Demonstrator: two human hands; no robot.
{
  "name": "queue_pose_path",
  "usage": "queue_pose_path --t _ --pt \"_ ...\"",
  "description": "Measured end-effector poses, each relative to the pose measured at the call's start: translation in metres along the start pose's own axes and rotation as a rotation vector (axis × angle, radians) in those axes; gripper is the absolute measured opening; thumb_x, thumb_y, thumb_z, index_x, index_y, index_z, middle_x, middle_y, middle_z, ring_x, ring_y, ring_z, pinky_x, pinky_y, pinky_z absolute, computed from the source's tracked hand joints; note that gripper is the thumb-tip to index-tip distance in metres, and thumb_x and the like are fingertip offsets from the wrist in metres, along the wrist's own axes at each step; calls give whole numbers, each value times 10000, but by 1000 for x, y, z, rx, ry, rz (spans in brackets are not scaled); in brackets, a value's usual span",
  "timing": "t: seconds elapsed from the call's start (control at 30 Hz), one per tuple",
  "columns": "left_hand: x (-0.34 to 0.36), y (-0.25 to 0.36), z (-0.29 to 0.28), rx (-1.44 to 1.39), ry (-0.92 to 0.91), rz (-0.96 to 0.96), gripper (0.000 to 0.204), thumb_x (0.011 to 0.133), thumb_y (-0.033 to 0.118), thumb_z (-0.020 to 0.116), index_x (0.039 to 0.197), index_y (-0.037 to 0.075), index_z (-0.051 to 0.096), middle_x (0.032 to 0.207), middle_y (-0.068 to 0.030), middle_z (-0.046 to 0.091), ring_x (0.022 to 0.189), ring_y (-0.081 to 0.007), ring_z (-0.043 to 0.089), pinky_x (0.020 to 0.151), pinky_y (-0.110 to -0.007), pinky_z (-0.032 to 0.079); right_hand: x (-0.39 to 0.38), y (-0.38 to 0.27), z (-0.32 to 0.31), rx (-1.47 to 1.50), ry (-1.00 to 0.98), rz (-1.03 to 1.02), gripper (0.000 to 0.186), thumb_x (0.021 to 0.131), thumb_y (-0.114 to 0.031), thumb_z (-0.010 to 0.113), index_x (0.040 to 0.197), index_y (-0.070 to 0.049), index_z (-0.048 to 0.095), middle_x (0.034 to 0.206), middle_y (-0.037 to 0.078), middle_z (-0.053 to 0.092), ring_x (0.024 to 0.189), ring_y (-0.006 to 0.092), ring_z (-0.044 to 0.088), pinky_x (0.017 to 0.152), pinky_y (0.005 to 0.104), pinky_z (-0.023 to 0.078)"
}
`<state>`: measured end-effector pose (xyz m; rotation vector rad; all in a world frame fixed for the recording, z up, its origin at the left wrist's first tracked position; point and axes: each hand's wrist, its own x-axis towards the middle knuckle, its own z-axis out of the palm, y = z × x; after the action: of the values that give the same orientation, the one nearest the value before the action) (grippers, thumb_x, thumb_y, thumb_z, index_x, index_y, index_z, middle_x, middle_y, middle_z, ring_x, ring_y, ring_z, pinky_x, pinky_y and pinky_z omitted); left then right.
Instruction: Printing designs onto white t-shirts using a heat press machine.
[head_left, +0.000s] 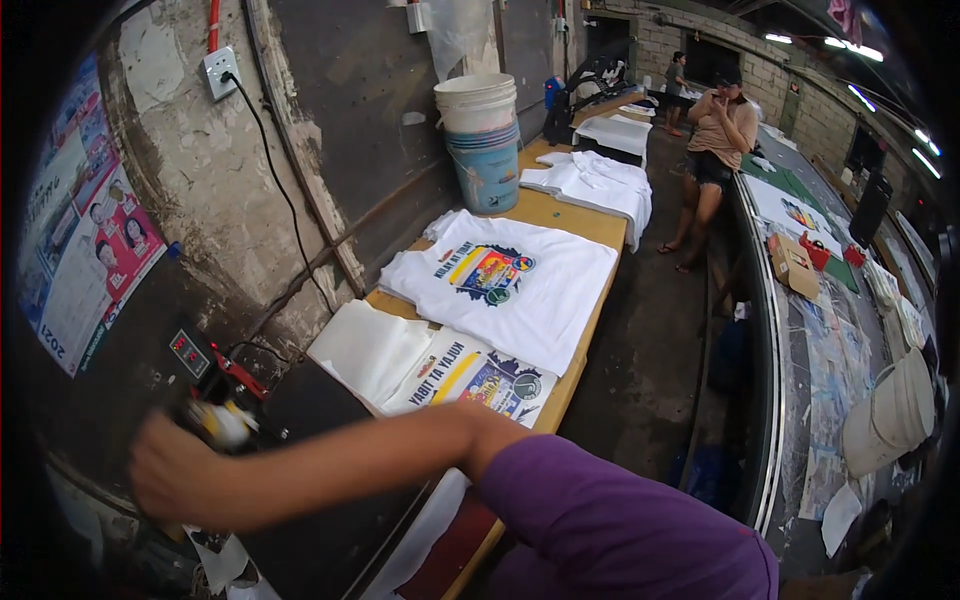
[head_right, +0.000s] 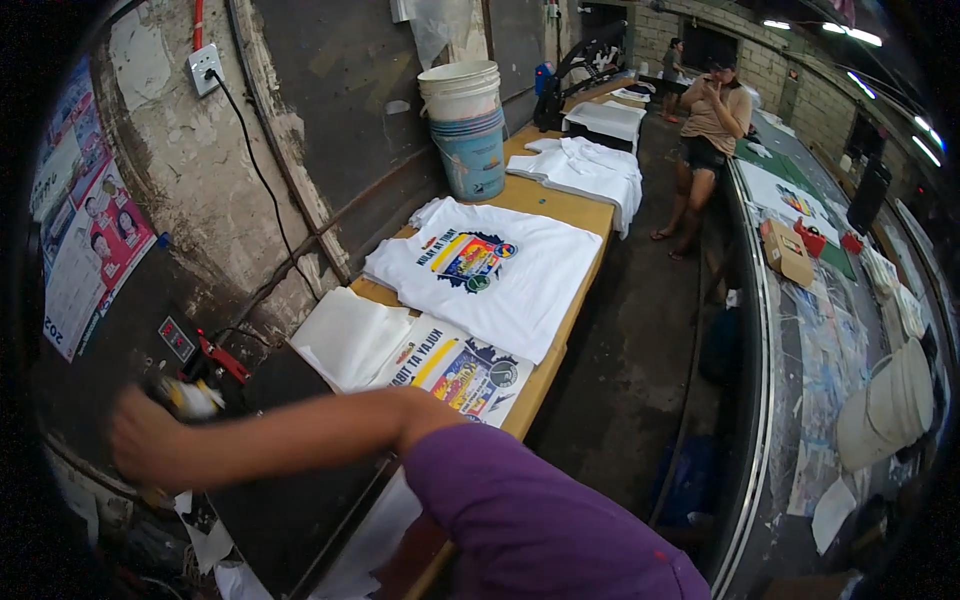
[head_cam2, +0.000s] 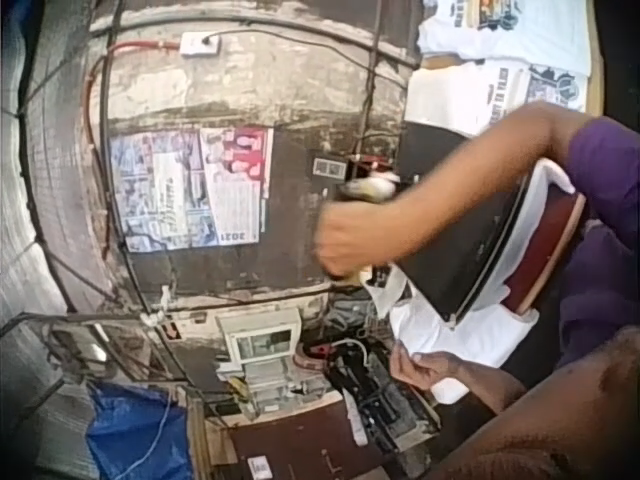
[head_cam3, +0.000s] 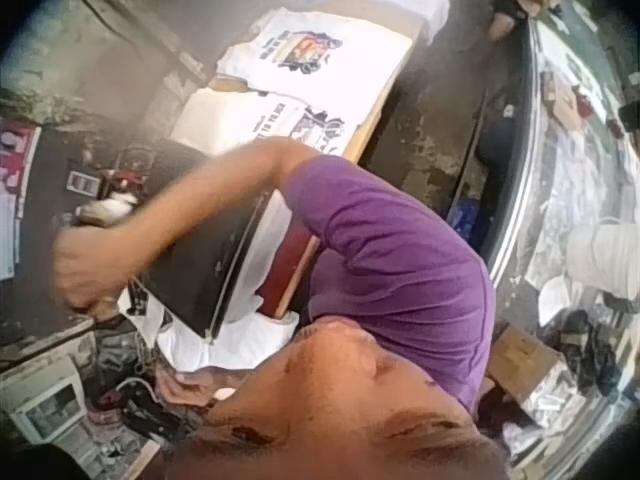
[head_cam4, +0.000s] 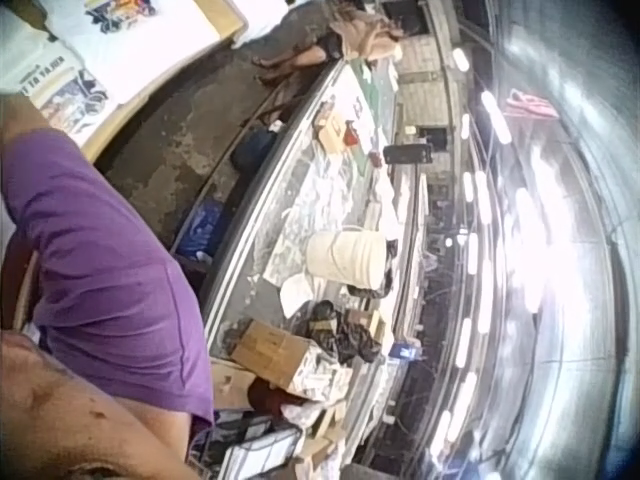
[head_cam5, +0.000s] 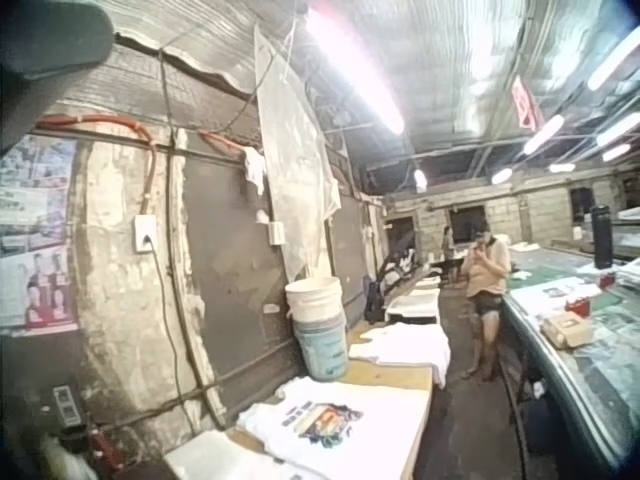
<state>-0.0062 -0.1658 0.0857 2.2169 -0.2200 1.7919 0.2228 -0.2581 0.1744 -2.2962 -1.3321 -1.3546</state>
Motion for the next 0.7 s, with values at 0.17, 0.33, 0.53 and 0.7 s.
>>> queue_pose_path --t 0.17,0.33,0.53,0.7 --pt "86 30 65 -303 -395 146 512 1089 338 423 1179 -98 675 1242 -265 640 1103 -412 644 936 -486 511 -121 -46 -12 215 -183 22 110 817 -227 658 761 -172 736 839 41 681 873 205 649 751 406 440" --pt "57 48 115 -489 -717 127 409 1048 325 510 1279 3 611 1191 -257 651 995 -418 680 822 -482 560 -167 -62 27 523 -402 202 98 822 -193 615 788 -113 659 807 81 646 861 231 618 785 389 445" --pt "3 40 117 -372 -938 -176 530 1031 305 376 1368 -65 550 1375 -291 564 1302 -454 521 1109 -470 385 -204 -72 53 718 -76 303 133 817 -182 583 847 -62 631 837 128 644 917 291 604 847 395 467" --pt "-10 29 118 -413 -938 -99 511 1022 331 427 1369 -19 563 1401 -205 569 1362 -425 462 1133 -464 351 -214 -69 20 688 -115 353 205 760 -204 653 884 -40 645 900 171 668 901 362 631 817 473 503"
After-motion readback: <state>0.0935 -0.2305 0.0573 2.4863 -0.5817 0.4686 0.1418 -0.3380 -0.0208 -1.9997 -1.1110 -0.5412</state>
